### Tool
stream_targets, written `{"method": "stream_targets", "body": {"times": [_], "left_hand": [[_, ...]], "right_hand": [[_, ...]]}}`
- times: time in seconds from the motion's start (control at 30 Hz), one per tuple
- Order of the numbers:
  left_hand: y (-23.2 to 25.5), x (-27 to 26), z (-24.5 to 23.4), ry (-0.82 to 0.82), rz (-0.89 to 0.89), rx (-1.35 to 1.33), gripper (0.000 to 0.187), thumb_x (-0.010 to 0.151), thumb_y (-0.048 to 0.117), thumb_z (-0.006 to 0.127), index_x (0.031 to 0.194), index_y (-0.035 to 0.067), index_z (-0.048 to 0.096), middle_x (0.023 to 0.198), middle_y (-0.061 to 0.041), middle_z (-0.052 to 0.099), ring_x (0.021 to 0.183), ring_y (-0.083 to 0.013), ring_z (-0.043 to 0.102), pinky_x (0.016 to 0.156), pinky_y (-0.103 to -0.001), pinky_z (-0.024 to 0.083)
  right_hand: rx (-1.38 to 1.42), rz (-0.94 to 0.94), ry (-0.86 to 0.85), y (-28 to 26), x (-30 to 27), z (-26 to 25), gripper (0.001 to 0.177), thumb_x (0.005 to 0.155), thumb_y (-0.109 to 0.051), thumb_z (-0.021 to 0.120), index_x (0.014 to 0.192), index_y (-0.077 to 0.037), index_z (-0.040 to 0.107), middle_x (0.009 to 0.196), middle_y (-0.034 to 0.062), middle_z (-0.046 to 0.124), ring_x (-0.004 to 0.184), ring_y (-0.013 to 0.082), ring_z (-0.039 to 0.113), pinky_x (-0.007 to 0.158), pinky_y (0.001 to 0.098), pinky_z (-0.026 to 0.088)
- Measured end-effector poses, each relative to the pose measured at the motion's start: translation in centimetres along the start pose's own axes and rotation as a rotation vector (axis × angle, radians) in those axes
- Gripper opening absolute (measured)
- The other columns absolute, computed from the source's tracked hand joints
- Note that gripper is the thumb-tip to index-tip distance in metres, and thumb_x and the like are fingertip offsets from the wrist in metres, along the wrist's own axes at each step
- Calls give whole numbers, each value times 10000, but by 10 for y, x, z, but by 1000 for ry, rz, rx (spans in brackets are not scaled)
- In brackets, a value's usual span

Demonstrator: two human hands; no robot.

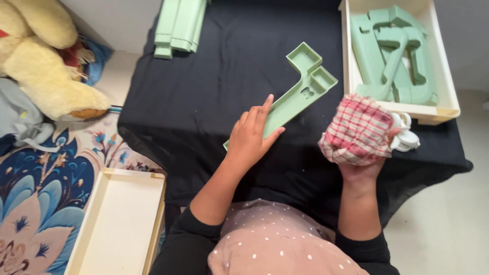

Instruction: The person wipes several light green plastic components and a beige tray with a patterned cloth on a black-covered table. They handle each piece individually, wiping surfaces and edges, then place the cleaned items aside or back into the tray.

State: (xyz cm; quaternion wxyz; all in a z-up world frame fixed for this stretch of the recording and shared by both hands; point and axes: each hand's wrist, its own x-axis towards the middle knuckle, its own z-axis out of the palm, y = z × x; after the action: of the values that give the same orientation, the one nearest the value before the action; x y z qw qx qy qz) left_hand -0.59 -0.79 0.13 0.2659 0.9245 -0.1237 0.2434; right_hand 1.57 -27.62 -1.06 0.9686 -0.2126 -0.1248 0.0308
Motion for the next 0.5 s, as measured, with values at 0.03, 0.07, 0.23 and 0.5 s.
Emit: {"method": "stream_targets", "body": {"times": [0.03, 0.07, 0.23, 0.5], "left_hand": [[2, 0, 1, -21, -6, 51, 815, 880, 405, 773, 1544, 67, 445, 1160, -99, 631, 966, -275, 618, 790, -401, 513], [4, 0, 3, -41, -12, 101, 856, 844, 411, 802, 1536, 55, 445, 1140, -91, 634, 939, -266, 616, 756, -401, 507], [1, -6, 9, -36, 28, 159, 862, 740, 409, 855, 1449, 84, 488, 1113, -51, 651, 951, -226, 635, 751, -374, 503], [-1, -10, -1, 8, 57, 118, 850, 714, 415, 867, 1390, 41, 513, 1059, -73, 671, 936, -236, 640, 769, -391, 489]], "right_hand": [[-7, 14, 26, 3, -2, -7, 652, 1066, -468, 556, 1566, -73, 422, 1623, 90, 457, 1481, 253, 489, 1252, 433, 398], [-109, 2, 46, 5, -5, -12, 653, 1027, -421, 598, 1558, -79, 434, 1609, 89, 471, 1467, 242, 502, 1248, 420, 400], [-871, -505, 85, 34, -1, -18, 452, 1016, -272, 783, 1343, -37, 577, 1296, 80, 639, 1171, 202, 605, 1098, 383, 469], [-2044, -623, -572, 78, 29, 6, 435, 733, -166, 830, 1156, -165, 729, 1263, -19, 686, 1317, 296, 553, 1208, 617, 213]]}}
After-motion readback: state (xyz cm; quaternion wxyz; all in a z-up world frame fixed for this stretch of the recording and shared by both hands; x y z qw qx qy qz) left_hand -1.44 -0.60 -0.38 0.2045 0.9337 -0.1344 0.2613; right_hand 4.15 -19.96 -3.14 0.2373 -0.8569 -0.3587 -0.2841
